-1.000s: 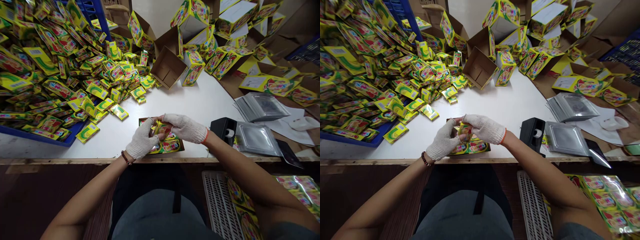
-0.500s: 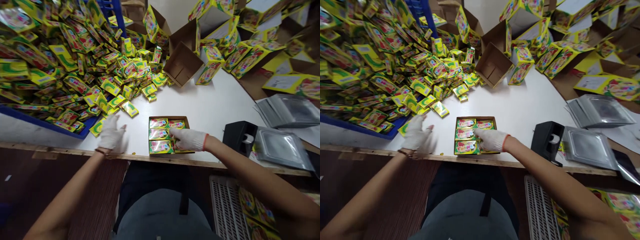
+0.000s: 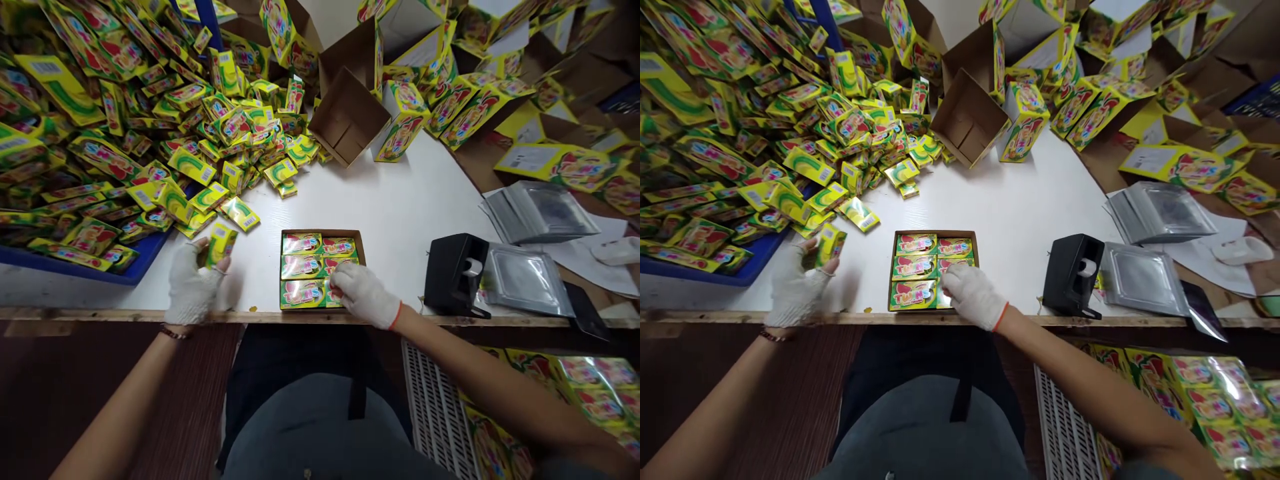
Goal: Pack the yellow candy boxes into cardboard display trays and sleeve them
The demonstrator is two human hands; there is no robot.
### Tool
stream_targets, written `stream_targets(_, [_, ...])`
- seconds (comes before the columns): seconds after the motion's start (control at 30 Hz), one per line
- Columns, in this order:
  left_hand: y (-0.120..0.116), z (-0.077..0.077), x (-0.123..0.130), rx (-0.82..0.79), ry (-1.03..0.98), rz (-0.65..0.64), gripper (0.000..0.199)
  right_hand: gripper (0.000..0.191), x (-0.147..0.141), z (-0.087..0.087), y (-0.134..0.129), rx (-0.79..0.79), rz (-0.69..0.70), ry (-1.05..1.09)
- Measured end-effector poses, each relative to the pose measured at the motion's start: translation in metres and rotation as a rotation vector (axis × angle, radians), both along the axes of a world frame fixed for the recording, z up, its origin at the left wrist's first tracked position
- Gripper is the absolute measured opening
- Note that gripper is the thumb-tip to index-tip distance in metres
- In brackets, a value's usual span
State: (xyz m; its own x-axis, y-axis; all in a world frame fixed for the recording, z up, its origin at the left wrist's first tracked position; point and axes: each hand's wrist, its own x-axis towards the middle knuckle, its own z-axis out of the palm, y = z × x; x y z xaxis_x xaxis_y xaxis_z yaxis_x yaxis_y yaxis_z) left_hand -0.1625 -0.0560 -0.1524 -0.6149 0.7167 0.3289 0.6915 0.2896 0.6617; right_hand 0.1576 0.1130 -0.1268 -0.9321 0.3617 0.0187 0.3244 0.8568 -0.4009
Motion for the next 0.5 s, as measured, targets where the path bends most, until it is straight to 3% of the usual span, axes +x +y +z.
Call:
stream_targets(0.07, [0.021,0.015,0.036,0.072,0.019,-0.075,0.054,0.011,-0.007,-0.007,-0.013,0.078,0.012,-0.041])
stream_targets(0.13, [0.038,0.028,0.069,0.143,0.077,-0.237,0.051,0.009,-0.011,-0.007,-0.016,0.032,0.041,-0.084])
stream_targets(0.2, [0.050,0.037,0.093,0.166,0.211,-0.389,0.053,0.007,-0.012,-0.001,-0.010,-0.113,-0.008,-0.080])
stream_targets(0.33, [0.062,0.040,0.116,0.134,0.502,-0.567,0.064,0.006,-0.007,0.021,0.010,-0.327,-0.370,0.297])
stream_targets(0.4, [0.067,0.038,0.123,0.160,0.551,-0.597,0.066,0.019,-0.006,0.033,0.016,-0.455,-0.453,0.495])
stream_targets(0.5, [0.075,0.038,0.137,0.238,0.557,-0.569,0.067,0.040,-0.008,0.048,0.019,-0.865,-0.487,0.527])
